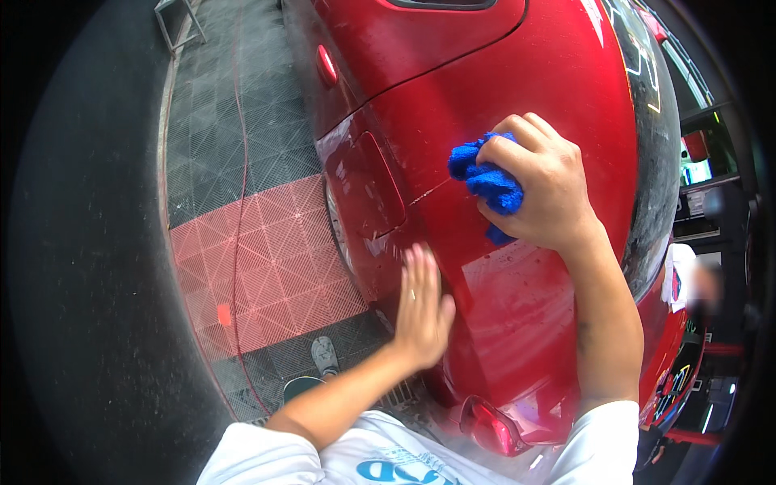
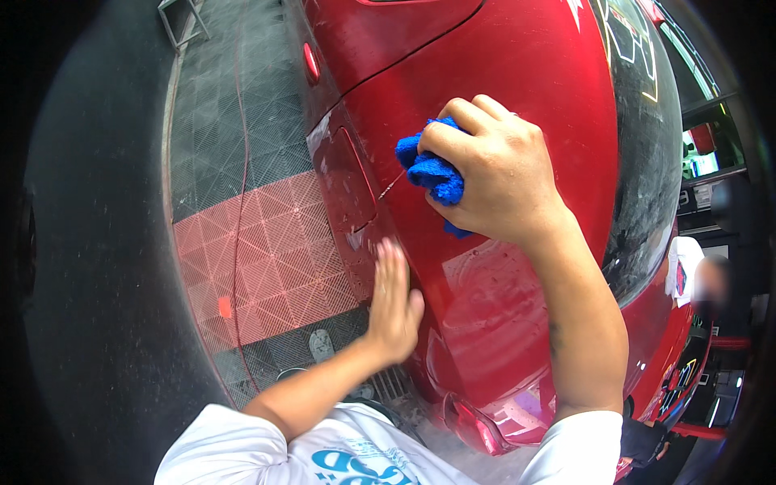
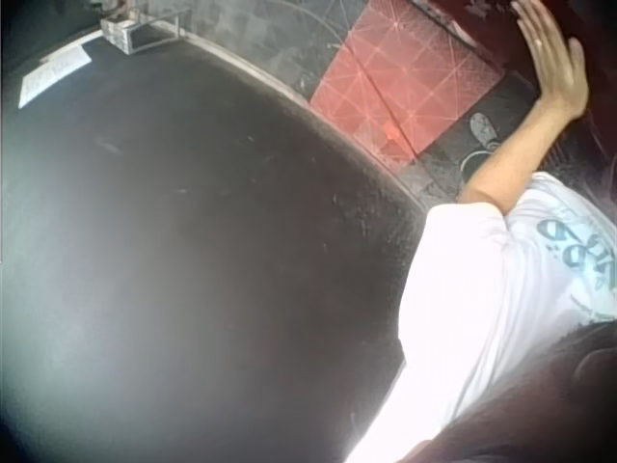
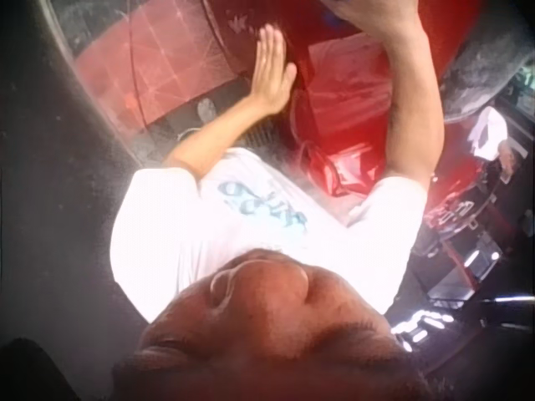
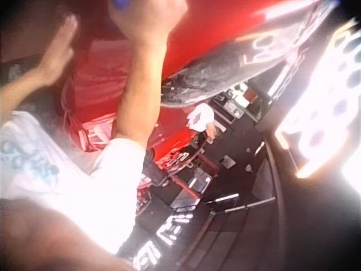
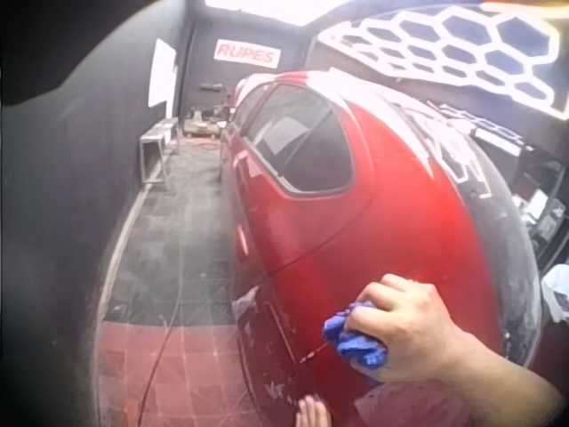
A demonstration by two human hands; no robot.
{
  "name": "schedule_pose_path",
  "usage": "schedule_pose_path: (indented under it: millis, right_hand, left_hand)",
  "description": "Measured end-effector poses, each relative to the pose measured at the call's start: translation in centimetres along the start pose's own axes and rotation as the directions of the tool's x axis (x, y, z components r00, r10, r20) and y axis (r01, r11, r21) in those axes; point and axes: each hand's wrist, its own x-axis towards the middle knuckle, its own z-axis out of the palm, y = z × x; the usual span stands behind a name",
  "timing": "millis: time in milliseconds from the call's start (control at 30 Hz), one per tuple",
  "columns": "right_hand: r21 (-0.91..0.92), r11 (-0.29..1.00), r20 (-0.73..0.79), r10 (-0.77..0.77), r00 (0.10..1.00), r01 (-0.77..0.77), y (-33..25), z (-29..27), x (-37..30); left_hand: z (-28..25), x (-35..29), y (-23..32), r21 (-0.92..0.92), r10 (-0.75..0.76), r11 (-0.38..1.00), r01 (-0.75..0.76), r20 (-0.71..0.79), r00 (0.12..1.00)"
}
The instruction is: The person wipes the rear and side panels of a red car using a blue cloth and a small abrasive pad. They repeatedly dip the pad into a bucket of water and continue scrubbing the car's surface.
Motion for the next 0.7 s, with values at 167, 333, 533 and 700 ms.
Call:
schedule_pose_path:
  millis: [167,333,533,700]
  right_hand:
    - [-0.009,0.999,0.084,-0.032,0.996,0.033,-0.3,-0.3,-0.5]
    - [-0.156,0.984,0.181,-0.057,0.982,0.086,-0.7,0.2,-1.5]
    - [-0.391,0.888,0.139,-0.204,0.969,0.243,-0.7,0.6,-1.0]
    - [-0.478,0.873,0.204,0.002,0.979,0.098,-2.7,0.4,-3.1]
  left_hand:
    - [-1.4,5.4,-0.9,0.024,-0.06,0.998,0.062,-0.087,0.994]
    - [1.0,0.7,2.1,-0.001,-0.073,0.997,0.073,-0.038,0.997]
    - [1.5,-3.2,3.1,0.083,-0.043,0.996,0.039,0.044,0.998]
    - [1.5,-3.2,3.7,0.158,-0.069,0.985,0.069,-0.004,0.998]
